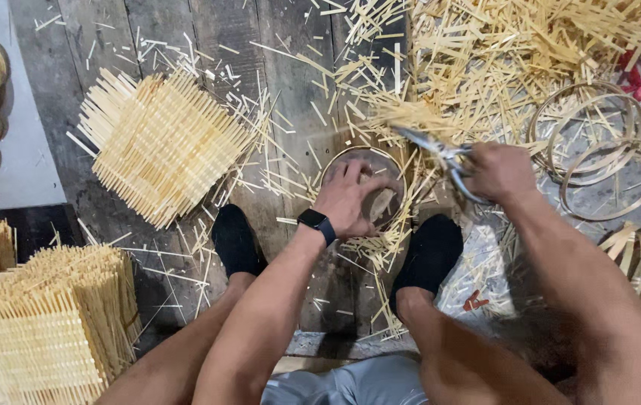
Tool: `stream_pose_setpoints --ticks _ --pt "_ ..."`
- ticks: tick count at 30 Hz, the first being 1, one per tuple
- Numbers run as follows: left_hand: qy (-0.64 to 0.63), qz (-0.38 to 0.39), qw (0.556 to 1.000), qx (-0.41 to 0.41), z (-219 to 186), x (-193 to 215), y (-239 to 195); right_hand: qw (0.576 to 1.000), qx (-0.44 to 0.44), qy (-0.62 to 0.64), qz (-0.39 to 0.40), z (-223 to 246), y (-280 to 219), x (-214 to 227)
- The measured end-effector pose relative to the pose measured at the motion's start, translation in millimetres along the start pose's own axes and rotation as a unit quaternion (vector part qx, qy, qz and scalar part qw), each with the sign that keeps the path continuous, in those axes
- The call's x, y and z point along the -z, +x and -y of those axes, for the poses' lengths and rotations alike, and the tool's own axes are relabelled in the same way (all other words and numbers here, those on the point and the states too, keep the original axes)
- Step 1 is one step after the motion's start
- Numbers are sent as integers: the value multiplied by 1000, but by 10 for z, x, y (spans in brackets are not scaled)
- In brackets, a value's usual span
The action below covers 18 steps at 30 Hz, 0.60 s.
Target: The person sits on the floor and repeatedly places a woven bamboo mat over a circular wooden mold, then uses shears to trim the excess bamboo strips around the mold's edge. The finished circular plates are set aside, and the process is repeated with new mats.
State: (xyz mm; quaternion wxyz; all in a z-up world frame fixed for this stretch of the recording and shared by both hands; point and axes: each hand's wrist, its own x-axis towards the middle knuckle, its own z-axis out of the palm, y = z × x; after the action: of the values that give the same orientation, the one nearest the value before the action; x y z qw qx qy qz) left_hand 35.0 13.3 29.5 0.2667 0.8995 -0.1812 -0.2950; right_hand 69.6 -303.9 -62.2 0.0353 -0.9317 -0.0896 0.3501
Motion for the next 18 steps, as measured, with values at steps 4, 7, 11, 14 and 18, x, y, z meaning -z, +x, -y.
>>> stream_pose_setpoints --ticks 4,7,11,14,18 --pt "-24 6 1000 -2 178 -138 4 972 -41 168 -158 -281 -40 -178" --pt "-99 -181 976 65 390 -296 15 957 -128 256 -39 -533 -153 -278" --pt "-276 -242 907 205 811 -388 99 948 -51 262 174 -1069 -385 -478" --pt "-246 -203 923 215 909 -431 276 942 16 165 293 -1356 -170 -724" --pt "-212 -146 936 242 864 -391 497 957 75 168 225 -1633 541 -805"
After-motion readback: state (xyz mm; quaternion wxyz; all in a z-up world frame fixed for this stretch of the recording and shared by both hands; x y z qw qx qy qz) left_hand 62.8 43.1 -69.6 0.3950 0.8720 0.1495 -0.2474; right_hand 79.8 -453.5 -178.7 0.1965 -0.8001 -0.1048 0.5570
